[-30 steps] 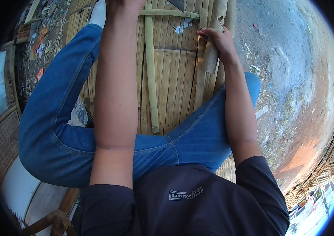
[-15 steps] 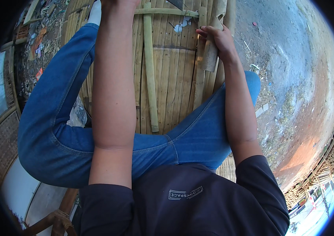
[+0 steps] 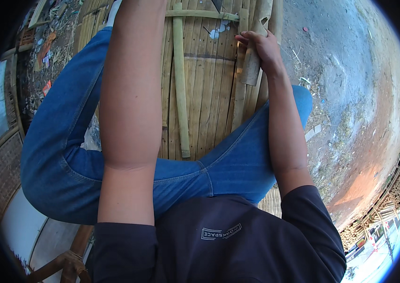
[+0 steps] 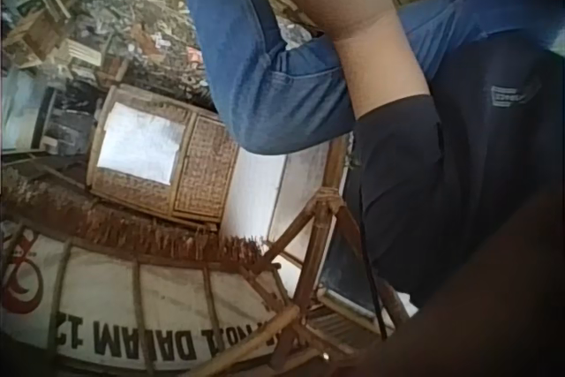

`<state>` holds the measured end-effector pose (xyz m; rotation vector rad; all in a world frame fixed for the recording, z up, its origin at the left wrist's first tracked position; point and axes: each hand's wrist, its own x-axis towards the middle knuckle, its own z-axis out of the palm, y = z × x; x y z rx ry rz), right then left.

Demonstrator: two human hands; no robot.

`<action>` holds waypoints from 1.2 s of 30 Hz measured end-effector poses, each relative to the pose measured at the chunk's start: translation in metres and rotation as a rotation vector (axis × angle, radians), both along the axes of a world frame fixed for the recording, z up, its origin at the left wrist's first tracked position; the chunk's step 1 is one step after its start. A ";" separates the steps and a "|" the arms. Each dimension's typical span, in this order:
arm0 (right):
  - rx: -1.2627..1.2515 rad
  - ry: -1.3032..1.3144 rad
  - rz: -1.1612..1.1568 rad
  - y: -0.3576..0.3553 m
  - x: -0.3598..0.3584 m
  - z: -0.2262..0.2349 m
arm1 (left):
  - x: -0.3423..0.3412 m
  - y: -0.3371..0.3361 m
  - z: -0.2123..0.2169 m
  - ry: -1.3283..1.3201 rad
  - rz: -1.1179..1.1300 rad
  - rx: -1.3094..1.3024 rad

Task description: The person uses a knife to trim a bamboo stalk and weaves thin bamboo strips around the frame by hand while sitting on a bamboo platform.

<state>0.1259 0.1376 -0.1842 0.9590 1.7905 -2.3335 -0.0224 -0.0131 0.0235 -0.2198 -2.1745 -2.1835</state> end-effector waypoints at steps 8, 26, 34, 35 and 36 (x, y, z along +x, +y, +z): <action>-0.061 -0.020 -0.041 0.003 -0.005 -0.004 | 0.022 0.042 0.002 0.209 0.232 -0.109; -0.058 -0.042 -0.028 -0.002 -0.010 -0.004 | -0.033 -0.079 -0.044 0.157 -0.570 0.253; -0.077 -0.082 -0.057 0.001 -0.010 -0.003 | -0.044 -0.108 -0.060 0.124 -0.659 0.293; -0.074 -0.080 -0.060 0.003 -0.011 -0.003 | -0.050 -0.114 -0.066 0.094 -0.656 0.334; -0.086 -0.092 -0.057 0.005 -0.011 -0.003 | -0.039 -0.107 -0.051 0.043 -0.651 0.314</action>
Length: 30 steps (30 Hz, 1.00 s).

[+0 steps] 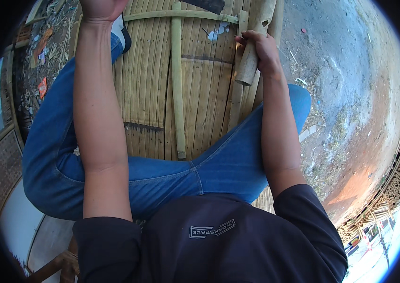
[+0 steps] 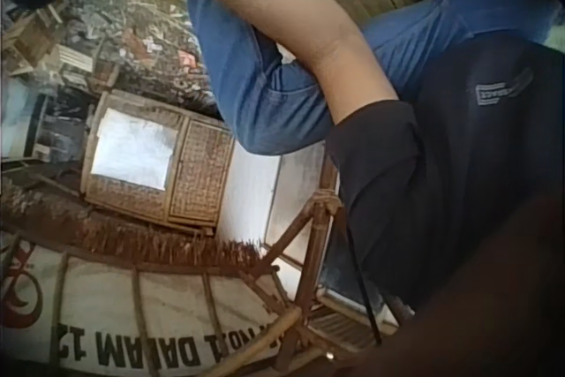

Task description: The person uses a knife to trim a bamboo stalk and weaves thin bamboo strips around the frame by hand while sitting on a bamboo platform.

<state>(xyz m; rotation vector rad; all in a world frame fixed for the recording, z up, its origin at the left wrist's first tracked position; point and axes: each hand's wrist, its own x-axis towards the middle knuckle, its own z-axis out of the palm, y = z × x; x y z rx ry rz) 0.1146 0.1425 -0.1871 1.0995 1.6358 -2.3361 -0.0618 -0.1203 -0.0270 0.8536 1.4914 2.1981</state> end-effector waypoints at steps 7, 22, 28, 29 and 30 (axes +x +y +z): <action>0.015 0.026 0.017 -0.005 0.001 0.001 | -0.104 -0.037 -0.081 -0.407 -0.324 0.536; 0.057 0.004 0.011 -0.003 0.003 0.000 | 0.049 0.016 -0.006 -0.206 0.564 -0.061; 0.027 -0.011 -0.010 -0.013 -0.001 0.007 | 0.058 0.060 0.012 -0.146 0.856 -0.006; 0.034 -0.003 -0.015 -0.009 0.000 0.003 | 0.051 0.067 0.015 -0.127 0.940 -0.006; 0.037 0.011 -0.042 -0.007 0.003 -0.001 | 0.052 0.070 0.013 -0.123 0.934 0.004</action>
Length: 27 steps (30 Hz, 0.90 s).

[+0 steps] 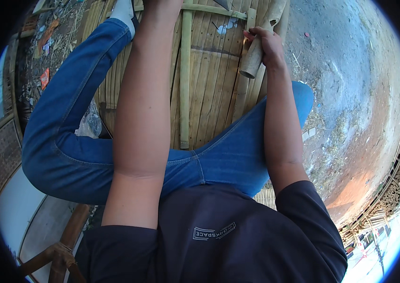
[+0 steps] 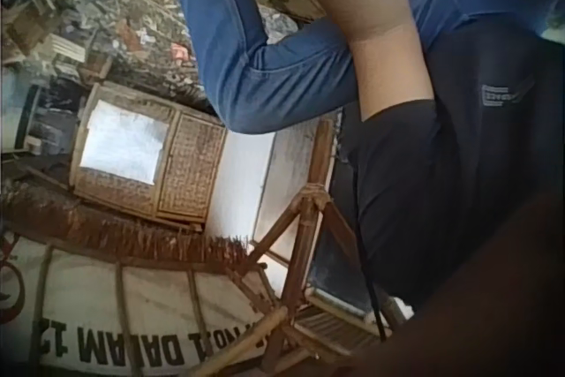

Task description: The person uses a knife to trim a bamboo stalk and weaves thin bamboo strips around the frame by hand while sitting on a bamboo platform.

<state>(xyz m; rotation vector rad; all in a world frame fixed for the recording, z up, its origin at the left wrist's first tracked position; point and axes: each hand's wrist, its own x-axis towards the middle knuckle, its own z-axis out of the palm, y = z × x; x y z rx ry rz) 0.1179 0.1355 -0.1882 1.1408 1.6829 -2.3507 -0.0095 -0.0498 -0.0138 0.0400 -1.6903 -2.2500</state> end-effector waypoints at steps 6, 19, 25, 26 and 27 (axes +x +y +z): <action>-0.018 0.000 0.028 0.000 -0.002 -0.001 | 0.023 0.011 -0.006 0.054 0.073 -0.127; -0.032 -0.013 0.066 0.003 -0.001 0.001 | 0.009 -0.030 -0.009 0.176 -0.603 -0.077; 0.015 0.045 0.004 0.008 0.008 0.007 | 0.006 -0.002 -0.012 0.084 -0.649 -0.005; 0.073 0.070 0.024 0.002 0.008 0.013 | 0.006 -0.006 -0.015 0.101 -0.658 0.000; 0.151 0.092 0.028 0.004 0.011 0.022 | 0.004 0.001 -0.019 0.124 -0.681 0.024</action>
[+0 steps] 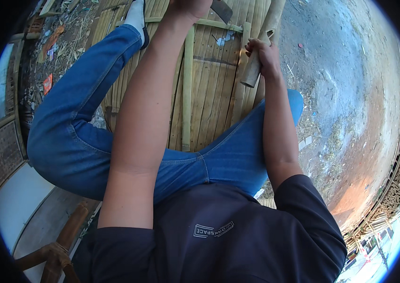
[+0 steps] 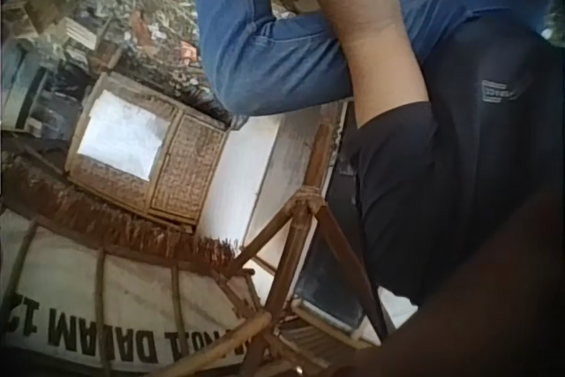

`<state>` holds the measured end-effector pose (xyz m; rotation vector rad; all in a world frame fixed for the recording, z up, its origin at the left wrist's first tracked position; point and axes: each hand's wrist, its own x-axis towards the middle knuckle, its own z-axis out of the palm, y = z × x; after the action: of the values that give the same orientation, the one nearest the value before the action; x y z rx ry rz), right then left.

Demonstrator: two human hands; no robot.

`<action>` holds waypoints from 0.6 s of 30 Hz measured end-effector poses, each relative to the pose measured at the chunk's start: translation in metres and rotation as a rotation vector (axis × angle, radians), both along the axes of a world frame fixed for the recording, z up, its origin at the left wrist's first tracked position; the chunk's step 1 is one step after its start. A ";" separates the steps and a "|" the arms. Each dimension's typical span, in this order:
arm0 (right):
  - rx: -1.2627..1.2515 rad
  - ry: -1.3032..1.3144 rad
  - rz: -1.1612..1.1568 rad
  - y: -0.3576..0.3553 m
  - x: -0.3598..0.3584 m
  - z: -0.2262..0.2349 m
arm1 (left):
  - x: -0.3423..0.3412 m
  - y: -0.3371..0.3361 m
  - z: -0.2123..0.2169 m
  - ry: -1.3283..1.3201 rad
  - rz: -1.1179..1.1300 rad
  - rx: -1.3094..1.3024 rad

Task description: The person uses a knife to trim a bamboo stalk and weaves thin bamboo strips around the frame by hand while sitting on a bamboo platform.

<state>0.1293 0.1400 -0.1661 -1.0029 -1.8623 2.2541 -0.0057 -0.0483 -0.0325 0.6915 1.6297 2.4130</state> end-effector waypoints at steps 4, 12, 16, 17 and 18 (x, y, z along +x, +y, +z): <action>0.436 0.118 0.072 0.004 0.014 0.099 | 0.001 0.008 0.010 -0.041 0.172 -0.145; 1.440 0.432 0.258 0.022 0.033 0.246 | -0.001 0.041 0.038 0.003 0.004 -0.427; 1.401 0.083 0.395 0.030 0.028 0.278 | -0.008 0.042 0.031 0.170 0.158 -0.349; 1.448 0.107 0.375 0.031 0.027 0.289 | -0.011 0.036 0.030 0.207 0.151 -0.369; 1.547 0.126 0.327 0.046 0.035 0.309 | -0.008 0.051 0.031 0.233 0.117 -0.345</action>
<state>0.1647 0.1863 0.1424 -0.2288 -2.7714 0.3272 -0.0141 0.0023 -0.0016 0.8587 2.1638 2.1020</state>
